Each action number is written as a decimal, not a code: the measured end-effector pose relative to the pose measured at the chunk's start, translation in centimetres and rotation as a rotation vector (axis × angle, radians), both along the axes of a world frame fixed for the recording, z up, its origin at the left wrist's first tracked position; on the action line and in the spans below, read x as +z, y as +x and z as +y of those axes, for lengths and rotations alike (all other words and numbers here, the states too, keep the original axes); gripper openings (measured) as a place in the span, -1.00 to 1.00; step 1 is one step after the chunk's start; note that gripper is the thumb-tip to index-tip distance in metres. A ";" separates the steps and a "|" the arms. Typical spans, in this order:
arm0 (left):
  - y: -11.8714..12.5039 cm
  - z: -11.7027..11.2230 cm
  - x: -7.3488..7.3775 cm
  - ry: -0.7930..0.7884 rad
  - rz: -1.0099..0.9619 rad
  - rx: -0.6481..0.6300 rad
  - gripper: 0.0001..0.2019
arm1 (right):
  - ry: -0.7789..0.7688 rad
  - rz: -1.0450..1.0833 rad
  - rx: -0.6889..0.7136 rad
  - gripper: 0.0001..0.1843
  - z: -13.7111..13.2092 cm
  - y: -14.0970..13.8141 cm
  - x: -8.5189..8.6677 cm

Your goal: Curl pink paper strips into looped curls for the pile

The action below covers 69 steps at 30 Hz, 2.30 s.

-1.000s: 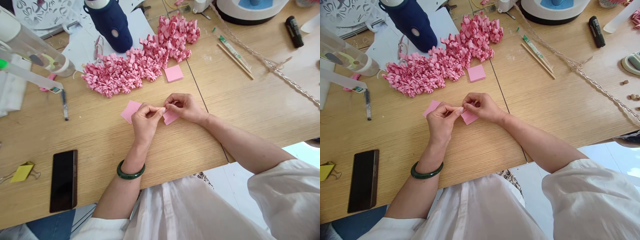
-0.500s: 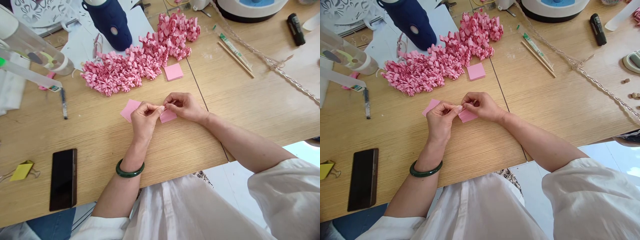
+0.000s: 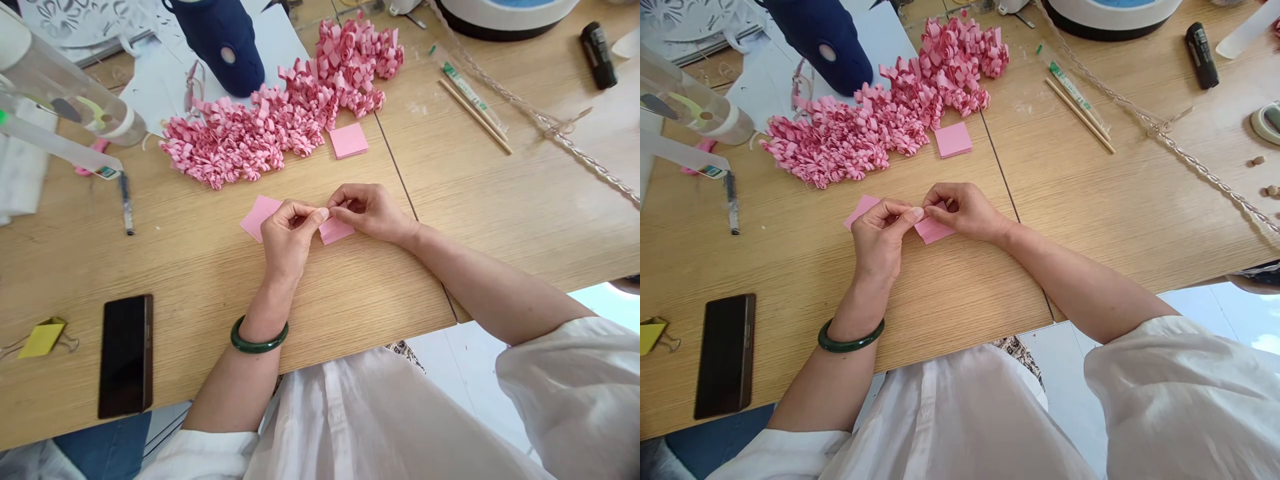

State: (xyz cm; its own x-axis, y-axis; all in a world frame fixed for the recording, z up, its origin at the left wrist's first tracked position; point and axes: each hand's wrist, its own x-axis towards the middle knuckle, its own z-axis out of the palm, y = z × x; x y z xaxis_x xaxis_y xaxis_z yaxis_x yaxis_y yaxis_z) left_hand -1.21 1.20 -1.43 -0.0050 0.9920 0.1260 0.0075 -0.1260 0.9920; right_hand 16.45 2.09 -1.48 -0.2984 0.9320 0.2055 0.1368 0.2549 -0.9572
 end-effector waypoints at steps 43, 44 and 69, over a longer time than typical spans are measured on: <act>-0.3 -0.2 0.0 0.050 0.118 0.027 -0.91 | -0.029 -0.040 -0.038 -0.90 0.1 0.0 0.1; -0.2 -0.2 0.1 0.045 0.115 0.029 -0.91 | -0.032 -0.044 -0.037 -0.90 0.0 0.0 0.2; 0.1 0.0 -0.1 -0.067 -0.024 0.023 -0.87 | -0.020 -0.025 -0.022 -0.85 0.1 0.0 0.1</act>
State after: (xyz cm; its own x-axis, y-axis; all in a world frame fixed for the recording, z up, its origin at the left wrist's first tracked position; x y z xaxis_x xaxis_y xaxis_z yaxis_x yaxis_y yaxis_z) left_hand -1.12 1.21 -1.53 -0.0297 0.9978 0.0592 -0.0148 -0.0596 0.9981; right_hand 16.44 2.18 -1.42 -0.2824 0.9424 0.1790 0.1667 0.2320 -0.9583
